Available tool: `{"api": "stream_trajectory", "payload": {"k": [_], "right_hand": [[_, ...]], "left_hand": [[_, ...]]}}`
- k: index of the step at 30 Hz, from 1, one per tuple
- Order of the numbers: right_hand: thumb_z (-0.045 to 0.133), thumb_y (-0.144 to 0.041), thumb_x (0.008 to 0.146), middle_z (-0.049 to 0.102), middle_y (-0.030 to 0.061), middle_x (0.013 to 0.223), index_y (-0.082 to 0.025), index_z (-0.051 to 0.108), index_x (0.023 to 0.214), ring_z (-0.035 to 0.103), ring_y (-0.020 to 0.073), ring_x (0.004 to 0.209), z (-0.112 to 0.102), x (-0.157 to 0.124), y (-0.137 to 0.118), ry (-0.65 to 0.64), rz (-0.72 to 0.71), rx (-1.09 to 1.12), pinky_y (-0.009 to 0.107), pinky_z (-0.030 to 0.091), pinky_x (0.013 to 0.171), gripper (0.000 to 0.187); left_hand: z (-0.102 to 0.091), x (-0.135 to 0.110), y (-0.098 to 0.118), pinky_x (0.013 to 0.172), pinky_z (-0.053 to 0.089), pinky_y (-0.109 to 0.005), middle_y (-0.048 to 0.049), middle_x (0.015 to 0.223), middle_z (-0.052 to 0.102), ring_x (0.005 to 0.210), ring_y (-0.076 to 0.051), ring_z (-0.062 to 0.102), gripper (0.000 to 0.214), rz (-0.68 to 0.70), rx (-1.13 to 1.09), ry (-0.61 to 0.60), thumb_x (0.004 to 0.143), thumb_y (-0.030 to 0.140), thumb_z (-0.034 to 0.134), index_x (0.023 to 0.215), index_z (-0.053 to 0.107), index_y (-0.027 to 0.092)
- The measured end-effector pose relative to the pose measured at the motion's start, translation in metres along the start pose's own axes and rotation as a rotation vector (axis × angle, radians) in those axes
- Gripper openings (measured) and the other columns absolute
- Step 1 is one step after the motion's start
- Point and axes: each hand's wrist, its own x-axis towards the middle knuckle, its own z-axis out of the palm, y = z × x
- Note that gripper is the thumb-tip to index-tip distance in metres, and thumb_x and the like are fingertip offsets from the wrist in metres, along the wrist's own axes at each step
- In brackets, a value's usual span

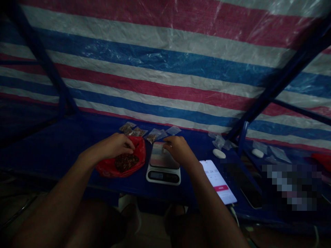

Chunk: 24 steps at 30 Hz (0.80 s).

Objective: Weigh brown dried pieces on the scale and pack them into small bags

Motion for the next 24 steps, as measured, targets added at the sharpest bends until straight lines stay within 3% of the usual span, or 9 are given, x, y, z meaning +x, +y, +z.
{"api": "stream_trajectory", "payload": {"k": [9,13,17,24], "right_hand": [[0.067,-0.013,0.089,0.08,0.0095,0.109,-0.021,0.077,0.115,0.076,0.0273,0.099,0.002,-0.001,0.005,0.02,-0.021,0.077,0.044,0.058,0.091,0.029],[0.063,-0.017,0.093,0.08,0.0097,0.109,-0.02,0.077,0.112,0.076,0.0255,0.1,0.0,-0.002,0.009,0.168,-0.002,0.161,0.04,0.059,0.089,0.024],[0.063,-0.023,0.093,0.08,0.0093,0.105,-0.017,0.076,0.107,0.076,0.0235,0.096,-0.002,-0.004,0.011,0.269,0.022,0.238,0.036,0.06,0.086,0.021],[0.061,-0.026,0.094,0.08,0.0076,0.1,-0.017,0.077,0.101,0.076,0.022,0.093,-0.005,-0.01,0.013,0.273,0.012,0.266,0.034,0.06,0.084,0.019]], "left_hand": [[0.007,0.021,0.037,0.084,0.05,-0.028,-0.0037,0.106,0.081,0.093,-0.021,0.073,0.022,0.191,-0.065,0.17,0.092,0.026,0.066,0.106,0.082,0.024],[0.021,0.043,0.06,0.085,0.049,-0.029,-0.005,0.107,0.081,0.097,-0.022,0.073,0.02,0.323,-0.094,0.235,0.093,0.026,0.067,0.106,0.082,0.024],[0.032,0.066,0.074,0.084,0.049,-0.029,-0.0053,0.102,0.081,0.095,-0.021,0.074,0.02,0.377,-0.083,0.178,0.092,0.018,0.066,0.101,0.083,0.022],[0.036,0.081,0.08,0.077,0.05,-0.03,-0.0081,0.095,0.081,0.091,-0.023,0.075,0.018,0.343,-0.034,0.129,0.088,0.016,0.069,0.1,0.082,0.02]]}}
